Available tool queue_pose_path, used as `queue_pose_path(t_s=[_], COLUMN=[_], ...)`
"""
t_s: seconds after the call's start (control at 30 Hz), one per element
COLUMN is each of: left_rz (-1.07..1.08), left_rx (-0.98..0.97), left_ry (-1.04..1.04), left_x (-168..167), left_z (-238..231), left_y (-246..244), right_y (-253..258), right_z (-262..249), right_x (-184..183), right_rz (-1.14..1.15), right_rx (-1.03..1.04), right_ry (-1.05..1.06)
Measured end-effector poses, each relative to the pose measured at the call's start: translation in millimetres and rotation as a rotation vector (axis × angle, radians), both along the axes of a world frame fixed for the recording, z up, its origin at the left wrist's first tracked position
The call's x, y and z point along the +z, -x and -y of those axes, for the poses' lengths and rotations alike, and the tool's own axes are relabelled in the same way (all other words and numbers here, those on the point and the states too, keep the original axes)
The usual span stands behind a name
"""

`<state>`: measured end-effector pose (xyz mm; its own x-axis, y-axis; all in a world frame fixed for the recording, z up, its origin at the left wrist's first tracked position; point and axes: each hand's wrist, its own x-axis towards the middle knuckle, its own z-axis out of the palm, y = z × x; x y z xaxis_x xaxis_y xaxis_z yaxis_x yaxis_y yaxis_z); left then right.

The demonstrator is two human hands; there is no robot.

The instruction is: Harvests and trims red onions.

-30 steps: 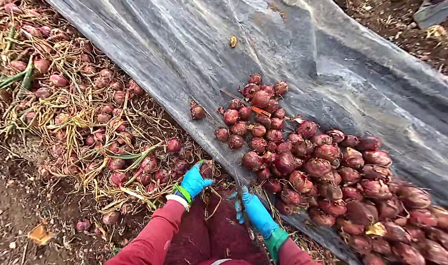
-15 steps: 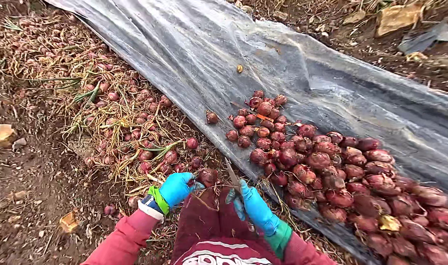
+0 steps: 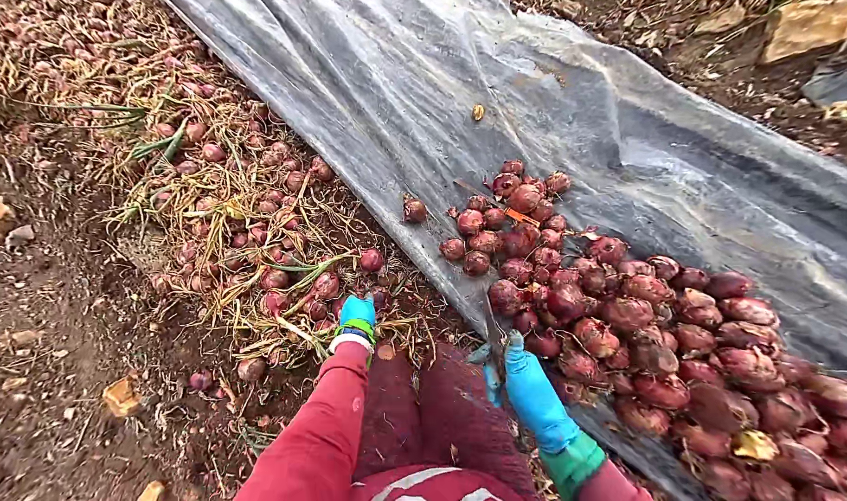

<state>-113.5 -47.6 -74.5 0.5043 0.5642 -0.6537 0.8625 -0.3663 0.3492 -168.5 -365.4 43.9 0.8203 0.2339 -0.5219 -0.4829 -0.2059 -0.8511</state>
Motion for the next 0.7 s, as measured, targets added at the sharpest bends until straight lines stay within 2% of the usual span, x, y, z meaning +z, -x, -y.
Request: queue_pose_path(t_s=[0.07,0.13,0.23,0.37,0.43,0.57,0.63,0.7], left_rz=[-0.093,-0.129,-0.168,0.029,0.092,0.251,0.394,0.405], left_rx=[0.050,0.098,0.156,0.355,0.336,-0.078,-0.310,-0.473], left_ry=[-0.013,-0.101,-0.144,0.108,0.255,0.418,0.475,0.544], left_x=[-52,-76,-82,-75,-55,46,98,139], left_z=[22,40,42,31,21,0,-7,-8], left_y=[-13,-30,-47,-32,-28,-10,-7,-4], right_y=[11,15,14,-9,-23,-53,-65,-71], right_z=[0,-2,0,-5,-12,-39,-59,-78], right_x=[-14,-26,-36,-53,-65,-83,-66,-34], right_rz=[-0.113,-0.215,-0.329,-0.442,-0.511,-0.580,-0.449,-0.238], right_rx=[0.026,-0.002,-0.062,-0.062,-0.058,0.063,0.183,0.252], right_ry=[0.009,0.025,0.045,0.024,-0.003,-0.120,-0.243,-0.320])
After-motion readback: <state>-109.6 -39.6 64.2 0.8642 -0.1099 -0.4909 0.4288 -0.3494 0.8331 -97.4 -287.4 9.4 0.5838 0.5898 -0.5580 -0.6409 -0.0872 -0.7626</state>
